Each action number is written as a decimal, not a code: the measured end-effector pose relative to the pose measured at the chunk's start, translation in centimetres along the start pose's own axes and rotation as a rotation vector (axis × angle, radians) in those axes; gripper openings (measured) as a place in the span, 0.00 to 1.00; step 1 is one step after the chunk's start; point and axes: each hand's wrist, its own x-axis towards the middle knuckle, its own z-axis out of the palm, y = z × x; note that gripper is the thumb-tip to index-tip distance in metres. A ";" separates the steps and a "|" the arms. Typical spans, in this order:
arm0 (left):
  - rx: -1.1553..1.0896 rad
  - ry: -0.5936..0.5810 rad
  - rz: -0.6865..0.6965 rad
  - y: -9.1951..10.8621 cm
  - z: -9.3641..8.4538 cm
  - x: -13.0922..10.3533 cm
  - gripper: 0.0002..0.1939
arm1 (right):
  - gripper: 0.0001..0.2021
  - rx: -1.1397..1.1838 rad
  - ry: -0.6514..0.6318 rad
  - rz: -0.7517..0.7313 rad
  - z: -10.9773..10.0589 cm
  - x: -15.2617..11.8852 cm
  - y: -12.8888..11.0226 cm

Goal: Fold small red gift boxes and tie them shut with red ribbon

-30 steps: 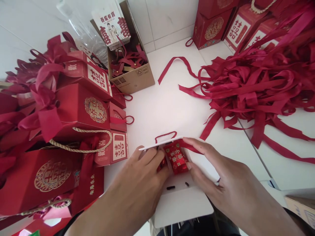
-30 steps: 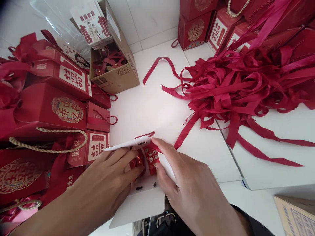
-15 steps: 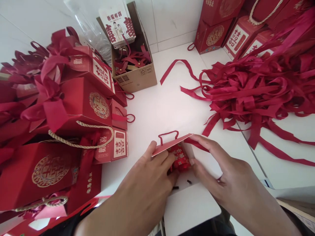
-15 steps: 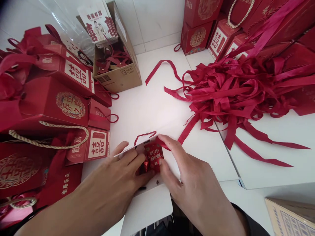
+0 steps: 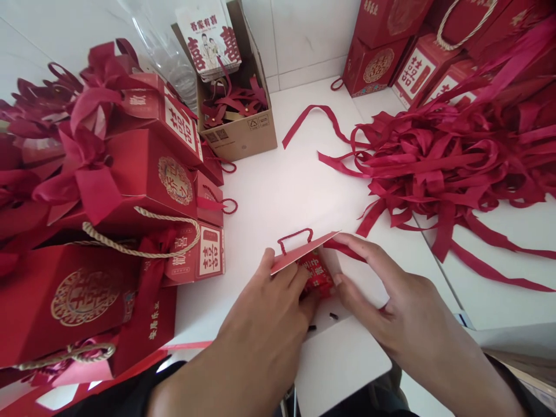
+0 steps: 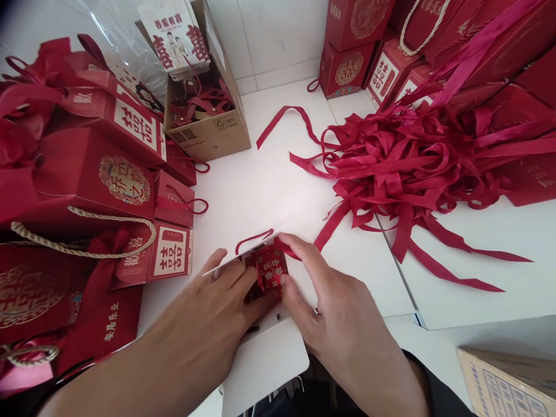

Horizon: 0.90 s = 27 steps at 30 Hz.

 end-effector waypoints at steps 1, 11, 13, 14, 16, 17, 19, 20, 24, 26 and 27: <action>-0.007 0.004 -0.009 0.0 0.0 0.0 0.17 | 0.21 -0.002 -0.002 0.003 0.0 0.0 0.0; -0.001 0.037 -0.016 0.2 0.1 0.1 0.20 | 0.21 0.007 -0.018 -0.001 -0.4 0.5 -0.3; 0.007 0.059 -0.045 0.1 0.0 0.0 0.20 | 0.21 0.010 -0.010 -0.006 -0.3 0.5 -0.2; 0.023 0.066 -0.061 0.0 -0.2 -0.1 0.21 | 0.21 0.012 -0.006 -0.010 -0.2 0.5 -0.1; 0.075 0.066 -0.088 -0.1 -0.6 -0.3 0.23 | 0.21 0.020 0.013 -0.008 -0.1 0.3 0.0; 0.102 0.070 -0.094 -0.2 -0.8 -0.4 0.25 | 0.21 0.027 0.018 -0.005 -0.1 0.3 0.0; 0.149 0.072 -0.097 -0.3 -1.3 -0.6 0.26 | 0.21 0.035 0.011 -0.009 -0.1 0.1 0.1; 0.167 0.075 -0.096 -0.4 -1.5 -0.7 0.27 | 0.21 0.033 0.009 -0.016 -0.1 0.1 0.2; 0.200 0.096 -0.083 -1.0 -1.6 -0.8 0.27 | 0.21 0.020 0.031 -0.051 0.0 0.2 0.3; 0.197 0.117 -0.077 -1.3 -1.4 -0.8 0.27 | 0.21 0.020 0.035 -0.062 0.2 0.3 0.3; 0.195 0.130 -0.075 -1.4 -1.3 -0.9 0.27 | 0.21 0.019 0.034 -0.065 0.2 0.3 0.3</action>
